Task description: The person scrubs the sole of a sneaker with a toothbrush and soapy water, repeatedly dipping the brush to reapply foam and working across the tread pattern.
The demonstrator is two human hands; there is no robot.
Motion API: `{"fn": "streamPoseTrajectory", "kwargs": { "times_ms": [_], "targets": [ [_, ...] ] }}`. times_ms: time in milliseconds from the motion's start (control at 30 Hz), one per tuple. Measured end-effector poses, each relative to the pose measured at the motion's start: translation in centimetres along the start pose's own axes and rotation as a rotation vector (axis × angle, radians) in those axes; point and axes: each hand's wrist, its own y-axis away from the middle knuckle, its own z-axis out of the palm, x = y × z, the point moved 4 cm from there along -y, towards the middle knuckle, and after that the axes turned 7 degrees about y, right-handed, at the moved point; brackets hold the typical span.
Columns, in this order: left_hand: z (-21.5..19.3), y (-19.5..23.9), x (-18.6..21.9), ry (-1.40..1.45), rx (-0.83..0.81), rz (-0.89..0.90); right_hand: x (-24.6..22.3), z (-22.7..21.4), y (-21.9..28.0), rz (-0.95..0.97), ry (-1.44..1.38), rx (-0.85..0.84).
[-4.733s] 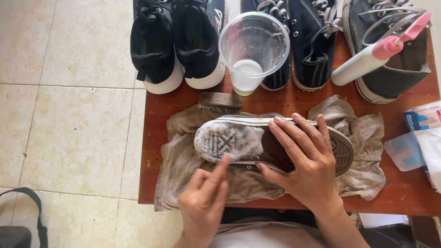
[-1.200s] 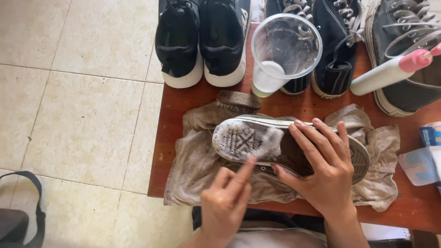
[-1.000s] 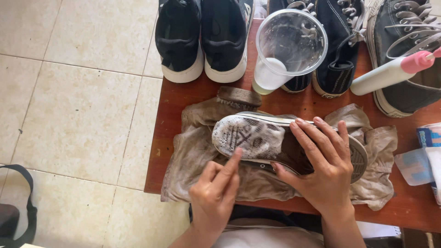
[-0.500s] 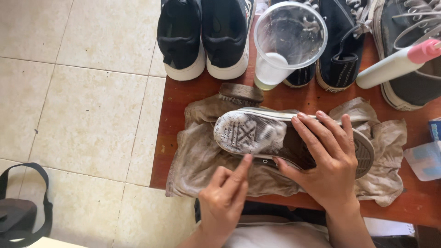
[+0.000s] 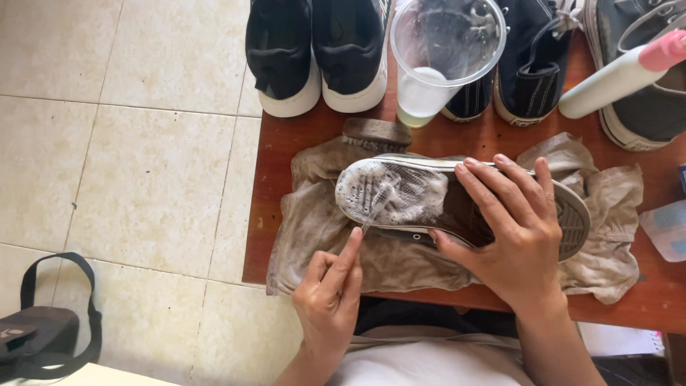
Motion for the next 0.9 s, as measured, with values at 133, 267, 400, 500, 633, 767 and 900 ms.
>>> {"fn": "streamPoseTrajectory", "kwargs": {
  "times_ms": [133, 267, 400, 500, 633, 767, 900],
  "targets": [
    [0.5, 1.3, 0.8, 0.05, -0.18, 0.0, -0.1, -0.1, -0.1, 0.001, 0.001, -0.006],
    [0.1, 0.9, -0.3, 0.043, -0.082, -0.031, -0.1, -0.1, 0.0, -0.006, 0.005, 0.002],
    [1.1, 1.7, 0.3, 0.046, -0.185, -0.041, 0.0, 0.0, 0.0, -0.001, 0.007, 0.005],
    [0.4, 0.1, 1.0, 0.081, -0.232, -0.035, -0.1, -0.2, -0.1, -0.003, -0.003, 0.003],
    [0.1, 0.1, 0.2, 0.051, -0.026, -0.015, -0.1, -0.1, -0.1, -0.003, 0.009, 0.007],
    [0.1, 0.3, 0.2, 0.041, -0.117, -0.002, 0.0, 0.0, -0.3, -0.007, 0.013, 0.007],
    [-0.6, 0.3, -1.5, 0.022, 0.014, -0.048, -0.2, -0.1, -0.2, 0.007, 0.016, -0.011]
  ]
}}
